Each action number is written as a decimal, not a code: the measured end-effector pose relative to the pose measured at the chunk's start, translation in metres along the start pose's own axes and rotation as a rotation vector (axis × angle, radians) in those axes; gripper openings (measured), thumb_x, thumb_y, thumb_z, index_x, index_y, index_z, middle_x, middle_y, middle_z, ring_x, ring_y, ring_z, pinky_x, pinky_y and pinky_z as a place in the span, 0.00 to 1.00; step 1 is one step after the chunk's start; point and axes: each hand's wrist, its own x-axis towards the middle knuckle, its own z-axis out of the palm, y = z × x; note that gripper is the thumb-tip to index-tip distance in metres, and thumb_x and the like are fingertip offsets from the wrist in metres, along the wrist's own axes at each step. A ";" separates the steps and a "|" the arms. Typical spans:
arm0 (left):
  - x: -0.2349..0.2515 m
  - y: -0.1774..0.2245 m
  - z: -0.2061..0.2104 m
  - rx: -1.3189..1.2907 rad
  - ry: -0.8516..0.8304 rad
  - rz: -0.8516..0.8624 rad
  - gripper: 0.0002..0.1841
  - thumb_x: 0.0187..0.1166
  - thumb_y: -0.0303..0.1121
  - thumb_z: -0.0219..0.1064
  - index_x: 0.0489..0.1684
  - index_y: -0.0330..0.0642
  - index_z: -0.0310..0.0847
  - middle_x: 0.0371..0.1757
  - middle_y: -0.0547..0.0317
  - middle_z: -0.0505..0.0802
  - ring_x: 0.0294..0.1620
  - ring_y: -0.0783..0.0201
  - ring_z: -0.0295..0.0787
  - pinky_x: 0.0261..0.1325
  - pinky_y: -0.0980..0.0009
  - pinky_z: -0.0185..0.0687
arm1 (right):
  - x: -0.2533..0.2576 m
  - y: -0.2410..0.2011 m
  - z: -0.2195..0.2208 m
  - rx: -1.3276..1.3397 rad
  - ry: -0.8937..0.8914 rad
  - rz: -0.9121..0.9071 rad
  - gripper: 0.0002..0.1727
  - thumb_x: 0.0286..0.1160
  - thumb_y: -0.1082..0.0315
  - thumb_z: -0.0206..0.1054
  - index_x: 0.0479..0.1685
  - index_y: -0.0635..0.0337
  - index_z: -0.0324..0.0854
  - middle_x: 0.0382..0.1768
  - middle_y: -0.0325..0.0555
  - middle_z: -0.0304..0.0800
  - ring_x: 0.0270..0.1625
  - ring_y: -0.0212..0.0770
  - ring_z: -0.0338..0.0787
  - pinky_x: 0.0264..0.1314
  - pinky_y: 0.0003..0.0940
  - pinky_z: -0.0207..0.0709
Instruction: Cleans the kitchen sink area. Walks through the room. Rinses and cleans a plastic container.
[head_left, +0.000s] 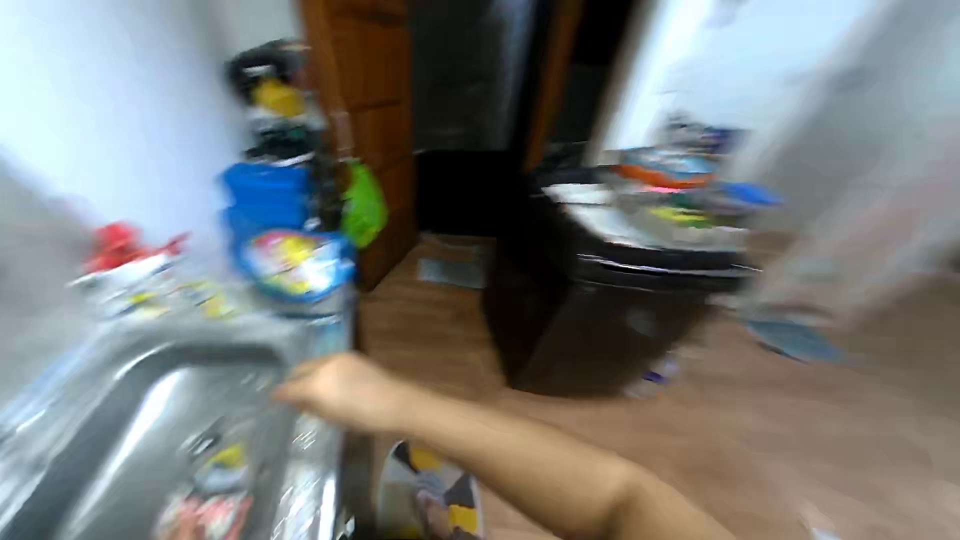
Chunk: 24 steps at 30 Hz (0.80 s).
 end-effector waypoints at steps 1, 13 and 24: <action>-0.001 0.003 0.004 0.037 0.070 0.033 0.15 0.91 0.36 0.50 0.70 0.45 0.63 0.42 0.64 0.91 0.43 0.64 0.93 0.51 0.58 0.93 | 0.002 0.008 0.005 0.000 0.040 -0.034 0.13 0.77 0.73 0.69 0.55 0.51 0.93 0.43 0.44 0.95 0.46 0.41 0.94 0.52 0.41 0.89; -0.073 0.047 -0.037 0.209 0.385 0.327 0.30 0.75 0.28 0.68 0.78 0.51 0.65 0.61 0.50 0.89 0.56 0.57 0.90 0.61 0.56 0.88 | 0.066 -0.005 0.078 0.115 0.003 -0.463 0.13 0.80 0.56 0.61 0.43 0.43 0.93 0.26 0.30 0.86 0.27 0.31 0.86 0.27 0.35 0.82; -0.098 0.041 -0.026 0.206 0.435 0.450 0.32 0.66 0.25 0.77 0.70 0.55 0.69 0.56 0.55 0.90 0.53 0.61 0.91 0.58 0.62 0.89 | 0.089 -0.019 0.097 0.195 -0.064 -0.735 0.15 0.80 0.60 0.58 0.44 0.45 0.94 0.25 0.32 0.84 0.25 0.33 0.85 0.24 0.34 0.80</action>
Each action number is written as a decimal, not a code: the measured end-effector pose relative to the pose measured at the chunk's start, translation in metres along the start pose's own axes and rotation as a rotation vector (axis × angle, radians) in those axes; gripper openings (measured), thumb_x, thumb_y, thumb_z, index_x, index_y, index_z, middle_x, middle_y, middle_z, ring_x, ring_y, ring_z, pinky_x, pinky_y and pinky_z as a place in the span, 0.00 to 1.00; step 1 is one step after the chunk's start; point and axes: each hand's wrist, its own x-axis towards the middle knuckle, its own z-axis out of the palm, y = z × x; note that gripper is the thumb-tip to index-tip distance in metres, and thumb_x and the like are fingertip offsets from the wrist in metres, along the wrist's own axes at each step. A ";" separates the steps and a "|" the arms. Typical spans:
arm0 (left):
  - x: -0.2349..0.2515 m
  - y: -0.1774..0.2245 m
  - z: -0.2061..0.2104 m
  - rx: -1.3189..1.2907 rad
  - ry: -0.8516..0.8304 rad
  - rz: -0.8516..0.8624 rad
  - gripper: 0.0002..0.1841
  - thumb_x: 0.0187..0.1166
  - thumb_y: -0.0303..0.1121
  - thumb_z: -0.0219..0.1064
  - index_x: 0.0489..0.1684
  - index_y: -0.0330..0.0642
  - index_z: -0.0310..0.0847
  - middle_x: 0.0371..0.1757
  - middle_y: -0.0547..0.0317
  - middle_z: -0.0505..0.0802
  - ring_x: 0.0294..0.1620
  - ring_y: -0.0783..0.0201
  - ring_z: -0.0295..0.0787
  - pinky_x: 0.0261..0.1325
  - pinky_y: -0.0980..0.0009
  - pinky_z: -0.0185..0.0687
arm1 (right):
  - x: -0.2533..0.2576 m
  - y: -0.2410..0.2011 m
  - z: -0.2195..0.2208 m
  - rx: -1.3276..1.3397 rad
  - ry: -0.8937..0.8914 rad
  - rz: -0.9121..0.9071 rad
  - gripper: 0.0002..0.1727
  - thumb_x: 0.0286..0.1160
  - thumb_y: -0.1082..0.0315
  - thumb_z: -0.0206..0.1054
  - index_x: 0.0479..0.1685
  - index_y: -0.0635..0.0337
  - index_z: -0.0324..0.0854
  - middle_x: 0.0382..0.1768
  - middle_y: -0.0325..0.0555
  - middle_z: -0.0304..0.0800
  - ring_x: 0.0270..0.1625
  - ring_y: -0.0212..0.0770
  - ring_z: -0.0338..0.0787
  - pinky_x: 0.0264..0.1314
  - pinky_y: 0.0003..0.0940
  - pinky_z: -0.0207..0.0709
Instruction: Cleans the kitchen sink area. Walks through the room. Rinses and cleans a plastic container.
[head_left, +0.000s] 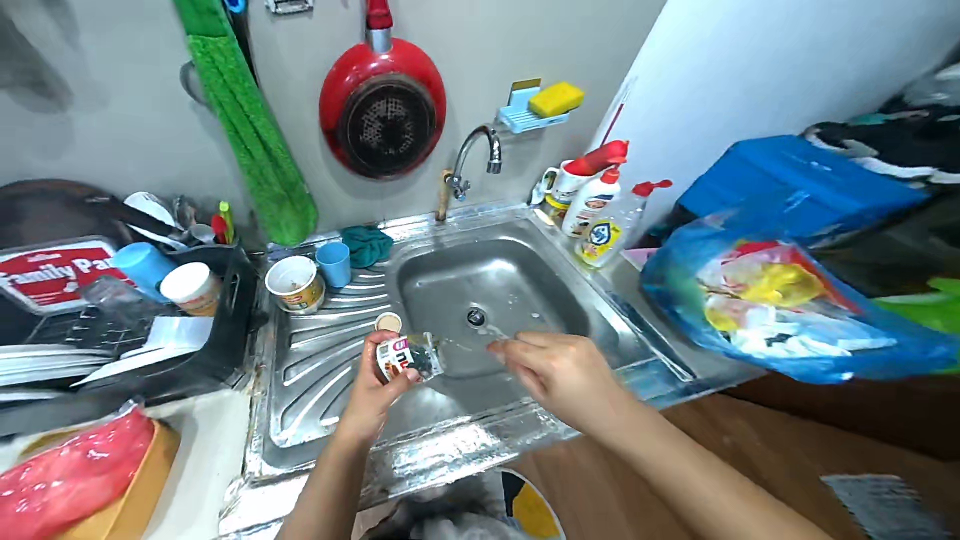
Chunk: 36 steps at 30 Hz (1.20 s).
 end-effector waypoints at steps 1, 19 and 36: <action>-0.001 -0.002 0.001 -0.002 -0.017 0.011 0.32 0.65 0.25 0.78 0.69 0.56 0.70 0.56 0.57 0.90 0.52 0.62 0.91 0.57 0.62 0.90 | 0.000 0.001 0.002 0.099 -0.036 0.041 0.14 0.81 0.58 0.59 0.44 0.43 0.94 0.29 0.29 0.88 0.29 0.29 0.87 0.29 0.33 0.83; -0.012 0.008 -0.016 0.238 -0.083 0.024 0.32 0.67 0.28 0.79 0.72 0.47 0.70 0.63 0.53 0.90 0.58 0.60 0.91 0.63 0.62 0.88 | 0.003 0.011 -0.002 0.882 -0.548 0.629 0.12 0.87 0.62 0.63 0.57 0.51 0.91 0.47 0.35 0.94 0.49 0.27 0.88 0.58 0.30 0.81; -0.001 0.032 -0.014 0.359 -0.167 -0.148 0.28 0.75 0.42 0.74 0.71 0.45 0.68 0.47 0.55 0.93 0.39 0.61 0.94 0.40 0.65 0.93 | -0.016 -0.018 0.058 0.500 -0.105 0.206 0.17 0.89 0.57 0.57 0.61 0.43 0.92 0.40 0.39 0.95 0.41 0.34 0.92 0.46 0.38 0.88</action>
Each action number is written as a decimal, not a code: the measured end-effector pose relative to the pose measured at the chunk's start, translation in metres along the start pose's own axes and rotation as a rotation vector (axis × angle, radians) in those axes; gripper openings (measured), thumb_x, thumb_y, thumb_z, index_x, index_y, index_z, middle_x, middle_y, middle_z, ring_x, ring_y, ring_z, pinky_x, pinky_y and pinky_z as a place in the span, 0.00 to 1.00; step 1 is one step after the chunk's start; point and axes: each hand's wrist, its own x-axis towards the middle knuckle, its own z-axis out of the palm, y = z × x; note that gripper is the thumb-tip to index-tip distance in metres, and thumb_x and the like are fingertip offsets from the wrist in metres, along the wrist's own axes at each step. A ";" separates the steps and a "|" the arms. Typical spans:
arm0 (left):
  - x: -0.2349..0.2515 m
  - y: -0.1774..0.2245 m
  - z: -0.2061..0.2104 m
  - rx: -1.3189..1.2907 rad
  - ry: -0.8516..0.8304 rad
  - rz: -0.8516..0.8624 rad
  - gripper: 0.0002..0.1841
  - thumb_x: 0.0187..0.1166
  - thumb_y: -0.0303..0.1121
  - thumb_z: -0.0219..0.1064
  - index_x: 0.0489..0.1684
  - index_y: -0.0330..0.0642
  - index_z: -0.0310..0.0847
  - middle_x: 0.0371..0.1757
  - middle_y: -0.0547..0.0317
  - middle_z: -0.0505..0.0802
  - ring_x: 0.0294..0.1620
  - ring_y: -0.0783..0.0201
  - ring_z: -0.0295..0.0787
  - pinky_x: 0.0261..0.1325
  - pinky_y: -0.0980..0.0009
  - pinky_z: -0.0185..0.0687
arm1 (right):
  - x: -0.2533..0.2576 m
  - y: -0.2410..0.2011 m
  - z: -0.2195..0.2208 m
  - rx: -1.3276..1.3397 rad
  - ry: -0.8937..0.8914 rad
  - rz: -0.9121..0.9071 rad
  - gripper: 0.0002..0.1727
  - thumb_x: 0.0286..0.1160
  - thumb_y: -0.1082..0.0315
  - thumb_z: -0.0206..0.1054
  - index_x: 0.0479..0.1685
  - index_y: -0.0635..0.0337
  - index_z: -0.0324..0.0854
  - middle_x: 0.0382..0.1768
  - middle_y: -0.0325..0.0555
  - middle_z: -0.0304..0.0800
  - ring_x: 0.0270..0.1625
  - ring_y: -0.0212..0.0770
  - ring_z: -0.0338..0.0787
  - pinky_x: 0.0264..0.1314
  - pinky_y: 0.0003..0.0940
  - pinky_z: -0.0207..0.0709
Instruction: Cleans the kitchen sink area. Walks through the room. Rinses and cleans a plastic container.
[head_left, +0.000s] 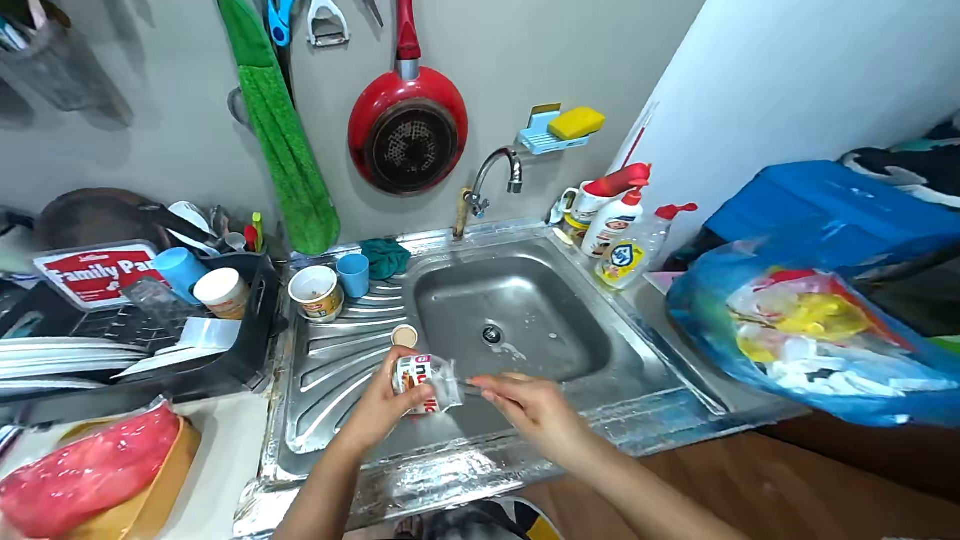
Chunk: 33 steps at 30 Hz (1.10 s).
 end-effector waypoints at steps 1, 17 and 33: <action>0.001 -0.001 -0.002 -0.079 -0.034 -0.052 0.26 0.77 0.44 0.70 0.70 0.46 0.67 0.43 0.55 0.93 0.33 0.62 0.93 0.34 0.67 0.92 | 0.002 0.004 -0.002 -0.153 0.055 -0.147 0.18 0.87 0.58 0.56 0.60 0.40 0.92 0.30 0.39 0.90 0.30 0.36 0.88 0.33 0.38 0.84; 0.003 -0.006 0.017 0.127 0.164 0.147 0.35 0.66 0.37 0.83 0.74 0.48 0.70 0.54 0.58 0.92 0.51 0.64 0.92 0.57 0.63 0.91 | -0.006 -0.018 0.013 0.867 -0.096 0.756 0.14 0.85 0.62 0.62 0.61 0.53 0.88 0.28 0.27 0.78 0.20 0.21 0.66 0.21 0.17 0.60; -0.003 -0.004 0.000 -0.275 -0.046 -0.039 0.48 0.71 0.30 0.76 0.91 0.72 0.51 0.73 0.51 0.85 0.42 0.56 0.93 0.32 0.65 0.91 | 0.008 -0.008 -0.004 0.479 -0.189 0.554 0.13 0.86 0.63 0.63 0.58 0.53 0.90 0.44 0.35 0.93 0.42 0.26 0.86 0.51 0.27 0.80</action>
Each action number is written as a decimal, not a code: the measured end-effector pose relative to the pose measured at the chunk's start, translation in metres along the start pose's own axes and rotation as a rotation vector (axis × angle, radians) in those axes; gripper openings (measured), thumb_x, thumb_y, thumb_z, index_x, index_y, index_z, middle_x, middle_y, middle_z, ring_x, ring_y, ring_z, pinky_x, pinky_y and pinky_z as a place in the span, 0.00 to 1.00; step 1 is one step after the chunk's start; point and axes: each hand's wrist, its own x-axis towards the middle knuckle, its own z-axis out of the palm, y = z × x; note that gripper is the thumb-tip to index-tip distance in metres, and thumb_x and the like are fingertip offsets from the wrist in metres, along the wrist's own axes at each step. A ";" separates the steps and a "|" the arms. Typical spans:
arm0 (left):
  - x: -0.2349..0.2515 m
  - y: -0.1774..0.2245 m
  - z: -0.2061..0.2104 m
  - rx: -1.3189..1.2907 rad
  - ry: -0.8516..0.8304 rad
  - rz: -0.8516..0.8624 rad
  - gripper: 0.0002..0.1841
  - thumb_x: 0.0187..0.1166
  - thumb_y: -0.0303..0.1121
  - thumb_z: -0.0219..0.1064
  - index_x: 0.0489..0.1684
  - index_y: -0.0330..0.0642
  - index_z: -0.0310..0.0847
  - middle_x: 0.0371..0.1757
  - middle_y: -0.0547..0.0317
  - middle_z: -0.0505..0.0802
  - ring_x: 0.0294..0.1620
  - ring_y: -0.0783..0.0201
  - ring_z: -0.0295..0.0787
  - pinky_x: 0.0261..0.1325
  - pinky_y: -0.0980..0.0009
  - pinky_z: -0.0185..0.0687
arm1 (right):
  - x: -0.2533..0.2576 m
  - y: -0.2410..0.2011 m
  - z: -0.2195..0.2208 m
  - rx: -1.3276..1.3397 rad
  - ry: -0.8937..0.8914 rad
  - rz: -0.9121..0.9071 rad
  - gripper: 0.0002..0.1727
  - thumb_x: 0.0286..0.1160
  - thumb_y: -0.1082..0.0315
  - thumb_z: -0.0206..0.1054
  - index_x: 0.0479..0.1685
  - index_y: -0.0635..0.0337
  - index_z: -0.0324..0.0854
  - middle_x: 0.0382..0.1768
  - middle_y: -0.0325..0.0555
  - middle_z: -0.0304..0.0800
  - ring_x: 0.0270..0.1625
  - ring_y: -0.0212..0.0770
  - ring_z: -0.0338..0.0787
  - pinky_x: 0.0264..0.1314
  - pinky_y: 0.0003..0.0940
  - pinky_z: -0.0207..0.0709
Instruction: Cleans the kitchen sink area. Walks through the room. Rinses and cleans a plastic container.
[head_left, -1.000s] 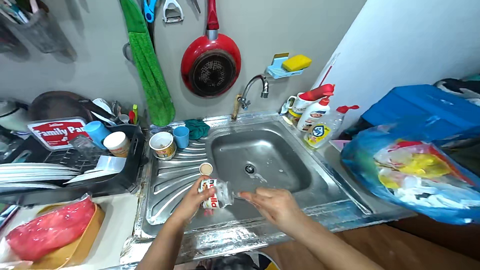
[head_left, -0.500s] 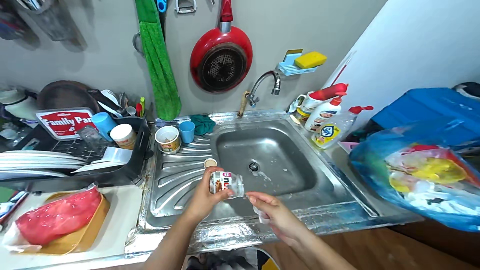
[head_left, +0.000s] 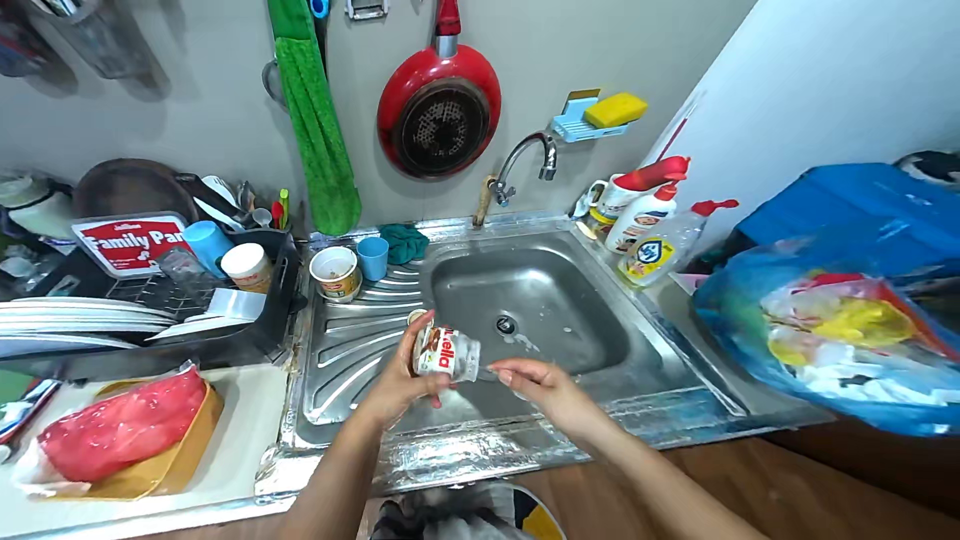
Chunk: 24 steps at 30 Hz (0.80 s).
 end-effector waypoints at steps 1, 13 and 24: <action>-0.002 0.002 -0.001 0.019 -0.012 0.015 0.51 0.64 0.25 0.80 0.89 0.72 0.55 0.72 0.52 0.85 0.40 0.57 0.93 0.33 0.65 0.91 | 0.000 -0.002 0.003 0.102 0.001 0.062 0.12 0.86 0.64 0.63 0.58 0.54 0.90 0.39 0.34 0.89 0.35 0.25 0.81 0.41 0.24 0.75; -0.012 0.011 -0.018 0.301 -0.055 0.077 0.40 0.61 0.31 0.81 0.77 0.58 0.66 0.61 0.61 0.90 0.55 0.66 0.90 0.59 0.64 0.88 | -0.002 0.005 0.008 -0.649 0.191 -0.831 0.18 0.88 0.58 0.55 0.60 0.37 0.92 0.25 0.35 0.85 0.26 0.32 0.83 0.28 0.32 0.78; -0.019 0.019 -0.004 0.336 -0.010 0.232 0.42 0.53 0.28 0.89 0.72 0.55 0.70 0.72 0.60 0.84 0.66 0.63 0.86 0.66 0.61 0.87 | -0.018 -0.004 0.034 0.581 -0.191 0.218 0.14 0.85 0.61 0.61 0.61 0.51 0.86 0.19 0.24 0.68 0.15 0.19 0.63 0.17 0.14 0.59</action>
